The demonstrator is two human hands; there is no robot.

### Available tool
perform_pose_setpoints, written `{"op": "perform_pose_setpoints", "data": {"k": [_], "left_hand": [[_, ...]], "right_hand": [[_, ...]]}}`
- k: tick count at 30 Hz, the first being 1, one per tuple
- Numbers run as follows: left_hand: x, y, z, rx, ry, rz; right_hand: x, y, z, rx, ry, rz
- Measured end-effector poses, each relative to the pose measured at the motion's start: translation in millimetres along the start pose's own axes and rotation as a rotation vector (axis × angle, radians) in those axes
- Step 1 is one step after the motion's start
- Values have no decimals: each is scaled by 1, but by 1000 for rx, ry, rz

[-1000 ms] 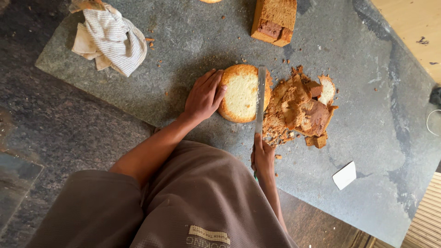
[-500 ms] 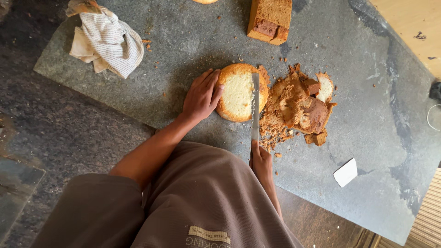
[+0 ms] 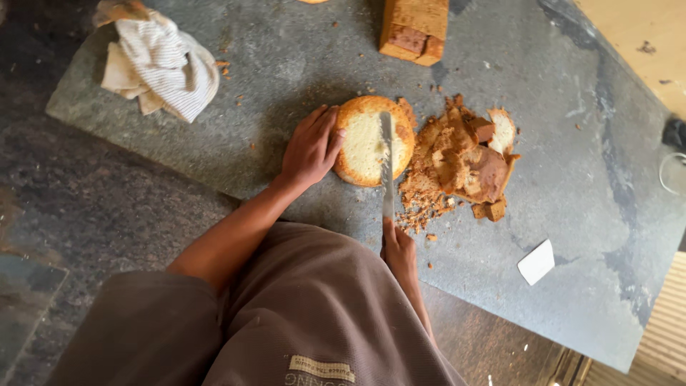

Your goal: The person uses a serrated knife to trim the crusts from round and rectangular cakes on a countertop. They remove the crusts from the sides and top, placing the trimmed pieces aside. The person then walks to a rack of baked goods.

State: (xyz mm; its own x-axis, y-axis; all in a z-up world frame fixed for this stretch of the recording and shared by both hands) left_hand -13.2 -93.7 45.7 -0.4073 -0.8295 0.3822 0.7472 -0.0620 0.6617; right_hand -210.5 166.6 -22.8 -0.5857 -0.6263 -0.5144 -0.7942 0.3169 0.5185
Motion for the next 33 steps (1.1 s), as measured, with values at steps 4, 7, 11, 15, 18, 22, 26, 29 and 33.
{"op": "perform_pose_setpoints", "data": {"k": [4, 7, 11, 15, 18, 22, 26, 29, 33], "left_hand": [[-2, -3, -2, -2, 6, -1], [-3, -3, -2, 7, -4, -7], [2, -2, -2, 0, -5, -19], [-1, -3, -3, -13, 8, -26], [-1, -2, -4, -19, 12, -29], [0, -3, -4, -22, 11, -35], [-1, -2, -2, 1, -16, -39], [-1, -6, -3, -25, 11, -49], [0, -3, -3, -19, 3, -29]], "right_hand": [[12, -13, -6, 12, -58, -42], [39, -24, -39, 139, -32, -40], [31, -27, -53, 225, -31, -35], [-13, -15, -35, 61, -16, -1], [-9, -19, -33, 90, -55, -1], [34, -34, -56, 194, -10, -36], [23, -28, -47, 94, -11, 1], [-7, -18, -33, 26, -15, -3], [5, -32, -44, 86, -53, -29]]}}
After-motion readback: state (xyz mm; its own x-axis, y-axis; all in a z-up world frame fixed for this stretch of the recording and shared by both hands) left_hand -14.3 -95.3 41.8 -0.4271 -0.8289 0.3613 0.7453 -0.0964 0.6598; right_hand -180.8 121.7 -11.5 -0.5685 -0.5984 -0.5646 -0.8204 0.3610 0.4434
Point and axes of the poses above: each hand's wrist, its own x-axis towards the middle knuckle, its own y-axis out of the back of the hand, z = x × y, the point moved 10 cm from there along x, towards the middle knuckle, and after that the axes turned 8 degrees about x, right-handed, at the moved point
